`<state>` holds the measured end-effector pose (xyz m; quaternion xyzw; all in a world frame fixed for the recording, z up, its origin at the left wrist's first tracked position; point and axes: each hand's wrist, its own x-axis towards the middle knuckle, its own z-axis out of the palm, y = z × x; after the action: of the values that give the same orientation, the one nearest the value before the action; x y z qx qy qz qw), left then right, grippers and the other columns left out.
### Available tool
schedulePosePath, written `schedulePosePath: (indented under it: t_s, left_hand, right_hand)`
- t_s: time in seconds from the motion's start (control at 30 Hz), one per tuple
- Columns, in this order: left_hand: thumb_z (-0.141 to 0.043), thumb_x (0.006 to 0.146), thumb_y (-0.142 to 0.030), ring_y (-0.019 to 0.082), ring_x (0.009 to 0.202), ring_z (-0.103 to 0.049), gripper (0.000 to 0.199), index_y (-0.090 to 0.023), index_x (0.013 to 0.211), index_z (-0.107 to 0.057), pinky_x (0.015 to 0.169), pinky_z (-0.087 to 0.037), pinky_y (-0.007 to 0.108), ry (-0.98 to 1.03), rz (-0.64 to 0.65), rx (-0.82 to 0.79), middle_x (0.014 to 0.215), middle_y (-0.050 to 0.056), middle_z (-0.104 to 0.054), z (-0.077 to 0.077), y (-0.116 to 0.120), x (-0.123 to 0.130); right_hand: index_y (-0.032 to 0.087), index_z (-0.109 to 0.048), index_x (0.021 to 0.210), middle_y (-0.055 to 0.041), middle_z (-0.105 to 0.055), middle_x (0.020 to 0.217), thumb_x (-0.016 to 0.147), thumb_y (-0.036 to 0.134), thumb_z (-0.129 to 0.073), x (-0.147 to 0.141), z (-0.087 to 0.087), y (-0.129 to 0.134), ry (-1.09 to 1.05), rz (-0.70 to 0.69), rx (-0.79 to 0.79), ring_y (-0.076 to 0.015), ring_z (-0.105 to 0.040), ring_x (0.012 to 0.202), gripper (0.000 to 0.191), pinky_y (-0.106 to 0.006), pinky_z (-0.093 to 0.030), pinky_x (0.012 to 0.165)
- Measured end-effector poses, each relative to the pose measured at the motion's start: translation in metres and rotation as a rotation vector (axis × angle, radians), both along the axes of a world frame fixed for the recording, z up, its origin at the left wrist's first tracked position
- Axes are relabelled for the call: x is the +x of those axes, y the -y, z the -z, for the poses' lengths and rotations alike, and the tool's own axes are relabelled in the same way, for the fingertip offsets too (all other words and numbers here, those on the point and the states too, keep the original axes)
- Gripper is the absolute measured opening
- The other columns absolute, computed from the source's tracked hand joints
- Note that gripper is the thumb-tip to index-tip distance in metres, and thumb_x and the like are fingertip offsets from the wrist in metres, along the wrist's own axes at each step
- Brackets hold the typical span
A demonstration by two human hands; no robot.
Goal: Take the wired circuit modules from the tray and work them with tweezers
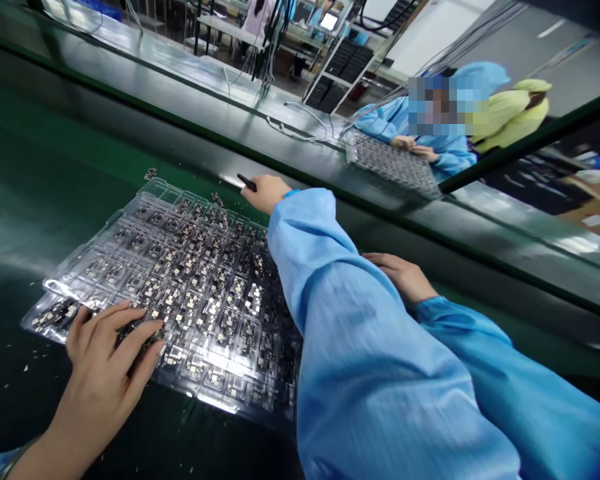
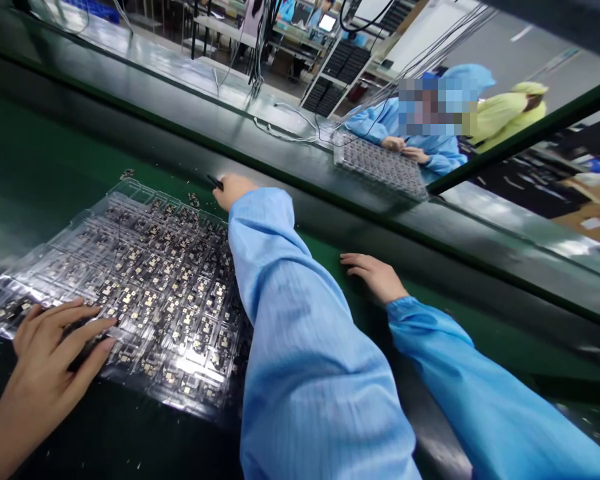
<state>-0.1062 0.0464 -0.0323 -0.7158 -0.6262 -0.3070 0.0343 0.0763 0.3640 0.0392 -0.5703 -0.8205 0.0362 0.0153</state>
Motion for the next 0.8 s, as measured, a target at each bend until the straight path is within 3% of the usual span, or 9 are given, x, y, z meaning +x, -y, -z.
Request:
schedulePosePath:
  t_s: [0.2, 0.3, 0.47, 0.63, 0.8]
  left_hand:
    - [-0.063, 0.079, -0.019, 0.032, 0.11, -0.053, 0.03, -0.025, 0.108, -0.059, 0.107, -0.021, 0.06, -0.006, 0.02, 0.009, 0.105, 0.01, -0.058, 0.003, -0.001, 0.0]
    - [-0.063, 0.079, -0.018, 0.032, 0.11, -0.052, 0.031, -0.025, 0.109, -0.058, 0.108, -0.018, 0.06, -0.01, 0.02, -0.012, 0.106, 0.01, -0.057, 0.002, -0.001, 0.001]
    - [-0.064, 0.079, -0.016, 0.031, 0.11, -0.052, 0.029, -0.023, 0.107, -0.058, 0.107, -0.02, 0.061, -0.031, 0.017, -0.036, 0.105, 0.01, -0.057, -0.005, -0.003, 0.003]
    - [-0.063, 0.079, -0.015, 0.031, 0.111, -0.052, 0.027, -0.021, 0.105, -0.06, 0.106, -0.02, 0.062, -0.033, 0.002, -0.027, 0.105, 0.011, -0.057, -0.007, -0.003, 0.004]
    - [-0.063, 0.08, -0.019, 0.033, 0.114, -0.052, 0.025, -0.023, 0.104, -0.063, 0.106, -0.022, 0.061, 0.037, -0.004, -0.023, 0.108, 0.01, -0.059, 0.0, -0.001, 0.001]
  right_hand:
    - [0.016, -0.067, 0.095, -0.0114, -0.07, 0.101, 0.081, 0.043, -0.057, -0.031, 0.036, -0.032, -0.06, -0.04, -0.101, -0.024, -0.064, 0.094, 0.032, -0.031, -0.047, 0.078]
    - [0.013, -0.066, 0.093, -0.0132, -0.069, 0.099, 0.077, 0.044, -0.064, -0.055, 0.044, -0.046, -0.098, -0.023, -0.151, -0.0252, -0.064, 0.092, 0.035, -0.033, -0.048, 0.077]
    - [0.011, -0.065, 0.082, -0.0104, -0.068, 0.088, 0.064, 0.03, -0.077, -0.075, 0.049, -0.055, -0.179, 0.031, -0.243, -0.0224, -0.064, 0.085, 0.028, -0.031, -0.048, 0.075]
    - [0.012, -0.063, 0.077, -0.0064, -0.065, 0.078, 0.07, 0.026, -0.071, -0.045, 0.034, -0.054, -0.332, 0.167, -0.198, -0.0188, -0.062, 0.076, 0.018, -0.03, -0.048, 0.069]
    - [0.013, -0.06, 0.079, -0.0069, -0.061, 0.078, 0.076, 0.02, -0.063, 0.018, -0.014, -0.038, -0.46, 0.336, 0.008, -0.0183, -0.059, 0.075, 0.009, -0.031, -0.047, 0.067]
